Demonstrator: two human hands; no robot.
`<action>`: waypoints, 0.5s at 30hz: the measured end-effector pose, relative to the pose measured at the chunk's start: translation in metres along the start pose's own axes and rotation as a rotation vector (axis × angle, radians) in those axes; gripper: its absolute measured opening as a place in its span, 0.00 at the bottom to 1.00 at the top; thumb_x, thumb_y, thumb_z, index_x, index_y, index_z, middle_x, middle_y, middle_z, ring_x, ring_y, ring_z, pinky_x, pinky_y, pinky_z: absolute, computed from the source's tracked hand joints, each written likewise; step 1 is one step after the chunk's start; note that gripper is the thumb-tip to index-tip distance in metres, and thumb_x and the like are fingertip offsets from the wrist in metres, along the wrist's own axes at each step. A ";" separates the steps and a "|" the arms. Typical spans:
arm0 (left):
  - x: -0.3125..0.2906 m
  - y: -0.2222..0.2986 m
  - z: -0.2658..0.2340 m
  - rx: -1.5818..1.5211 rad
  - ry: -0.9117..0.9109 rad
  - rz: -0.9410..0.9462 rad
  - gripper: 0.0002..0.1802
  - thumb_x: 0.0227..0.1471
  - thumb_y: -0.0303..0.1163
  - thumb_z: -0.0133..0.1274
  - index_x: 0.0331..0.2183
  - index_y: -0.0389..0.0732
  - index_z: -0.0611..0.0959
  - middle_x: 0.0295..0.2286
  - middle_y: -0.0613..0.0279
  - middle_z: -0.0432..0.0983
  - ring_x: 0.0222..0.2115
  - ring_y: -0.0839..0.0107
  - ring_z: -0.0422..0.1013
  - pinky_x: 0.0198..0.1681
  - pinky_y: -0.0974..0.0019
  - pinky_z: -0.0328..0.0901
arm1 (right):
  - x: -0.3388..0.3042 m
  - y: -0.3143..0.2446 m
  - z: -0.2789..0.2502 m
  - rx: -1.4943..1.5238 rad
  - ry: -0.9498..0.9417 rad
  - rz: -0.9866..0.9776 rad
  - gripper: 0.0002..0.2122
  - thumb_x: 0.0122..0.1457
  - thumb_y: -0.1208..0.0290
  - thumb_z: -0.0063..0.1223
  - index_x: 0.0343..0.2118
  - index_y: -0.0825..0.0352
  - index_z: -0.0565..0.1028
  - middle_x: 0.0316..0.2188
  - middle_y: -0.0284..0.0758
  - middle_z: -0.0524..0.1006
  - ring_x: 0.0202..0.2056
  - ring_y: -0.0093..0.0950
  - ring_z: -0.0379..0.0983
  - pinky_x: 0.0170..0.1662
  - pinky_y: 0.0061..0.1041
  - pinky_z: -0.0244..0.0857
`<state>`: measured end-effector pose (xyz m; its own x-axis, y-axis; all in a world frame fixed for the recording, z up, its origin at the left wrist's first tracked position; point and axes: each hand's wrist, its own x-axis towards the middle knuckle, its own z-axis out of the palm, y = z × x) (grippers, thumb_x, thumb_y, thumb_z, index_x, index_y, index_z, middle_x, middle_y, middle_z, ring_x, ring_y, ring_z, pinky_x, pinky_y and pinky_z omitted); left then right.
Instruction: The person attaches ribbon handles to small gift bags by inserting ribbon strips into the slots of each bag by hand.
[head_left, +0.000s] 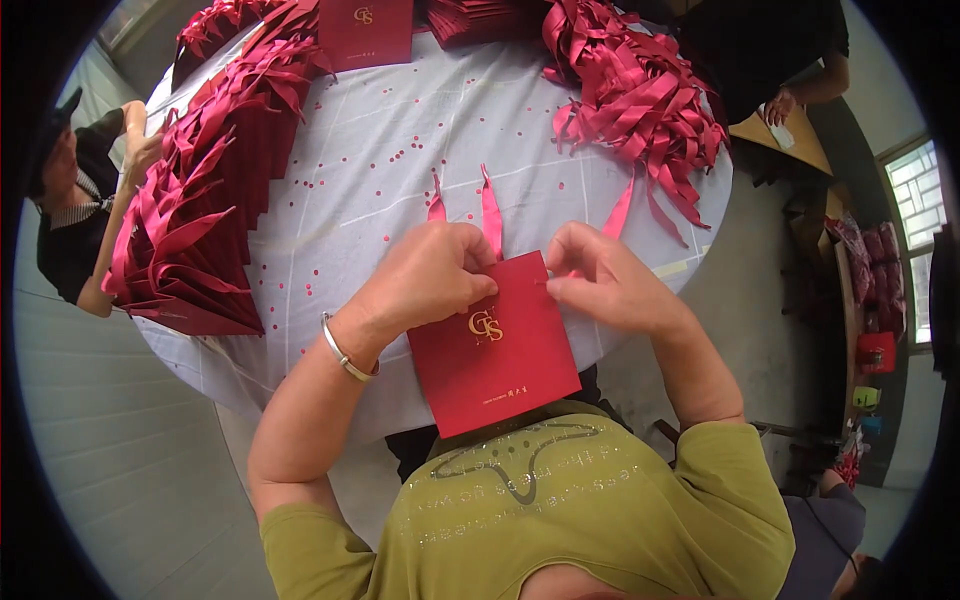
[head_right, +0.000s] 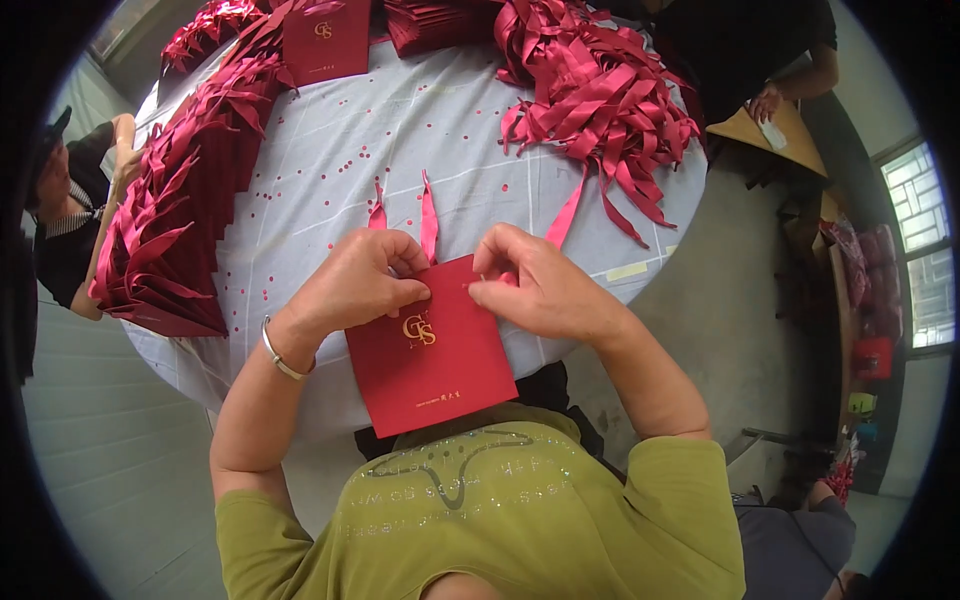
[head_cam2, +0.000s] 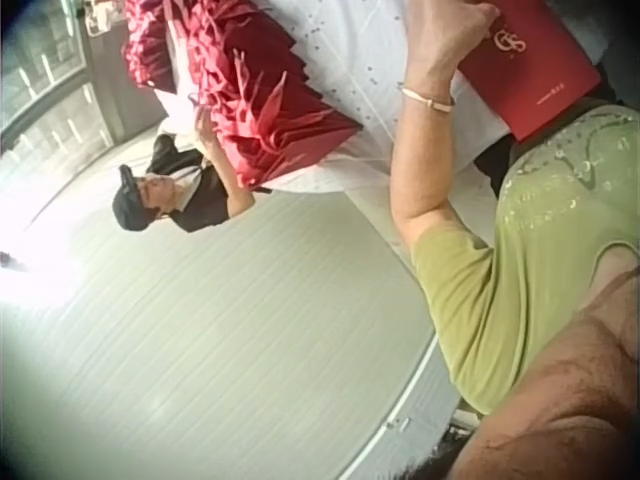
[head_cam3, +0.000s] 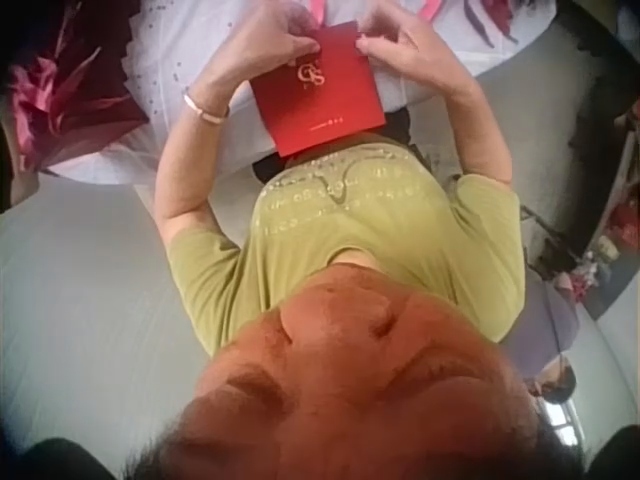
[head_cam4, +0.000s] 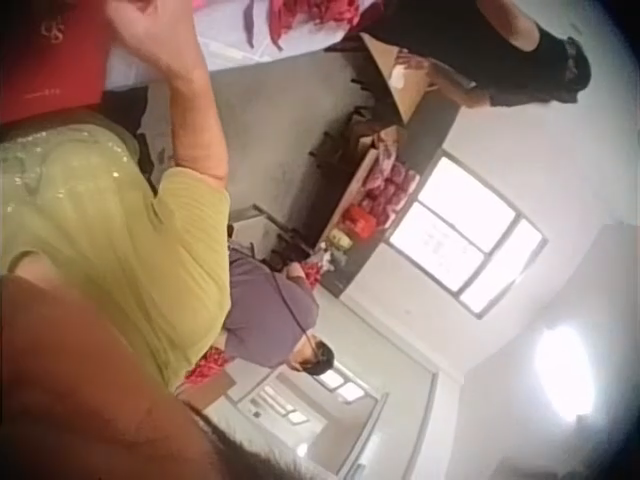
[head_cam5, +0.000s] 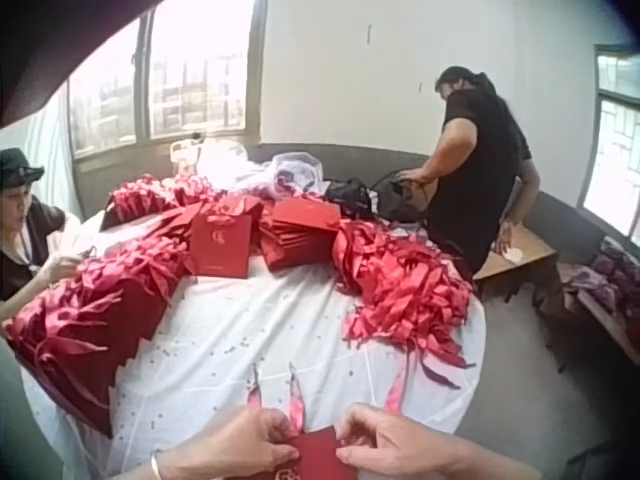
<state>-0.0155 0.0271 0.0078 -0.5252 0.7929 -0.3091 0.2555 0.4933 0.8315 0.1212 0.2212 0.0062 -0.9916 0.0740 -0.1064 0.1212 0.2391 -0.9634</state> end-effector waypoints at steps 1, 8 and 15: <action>0.000 -0.001 0.001 0.010 0.010 0.025 0.09 0.45 0.23 0.63 0.31 0.30 0.82 0.24 0.61 0.80 0.23 0.78 0.75 0.25 0.72 0.69 | -0.002 0.000 -0.001 -0.006 -0.031 -0.053 0.05 0.57 0.75 0.56 0.30 0.70 0.72 0.28 0.29 0.71 0.29 0.17 0.67 0.31 0.20 0.63; 0.000 -0.006 0.000 -0.020 0.005 0.076 0.07 0.45 0.23 0.62 0.30 0.31 0.83 0.23 0.63 0.79 0.23 0.79 0.73 0.26 0.72 0.69 | -0.009 -0.005 0.008 -0.198 0.037 -0.110 0.05 0.55 0.83 0.57 0.35 0.71 0.75 0.31 0.32 0.74 0.34 0.19 0.72 0.38 0.21 0.67; 0.001 -0.001 -0.002 -0.112 -0.056 -0.023 0.06 0.46 0.22 0.61 0.29 0.32 0.82 0.22 0.65 0.78 0.21 0.81 0.72 0.24 0.74 0.67 | -0.003 0.003 0.027 -0.512 0.223 -0.551 0.05 0.50 0.82 0.62 0.29 0.69 0.76 0.24 0.37 0.75 0.25 0.30 0.74 0.28 0.25 0.67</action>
<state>-0.0177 0.0263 0.0076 -0.4828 0.8023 -0.3511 0.1503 0.4708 0.8693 0.1229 0.1953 -0.0029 -0.8889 -0.0058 0.4580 -0.3260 0.7105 -0.6236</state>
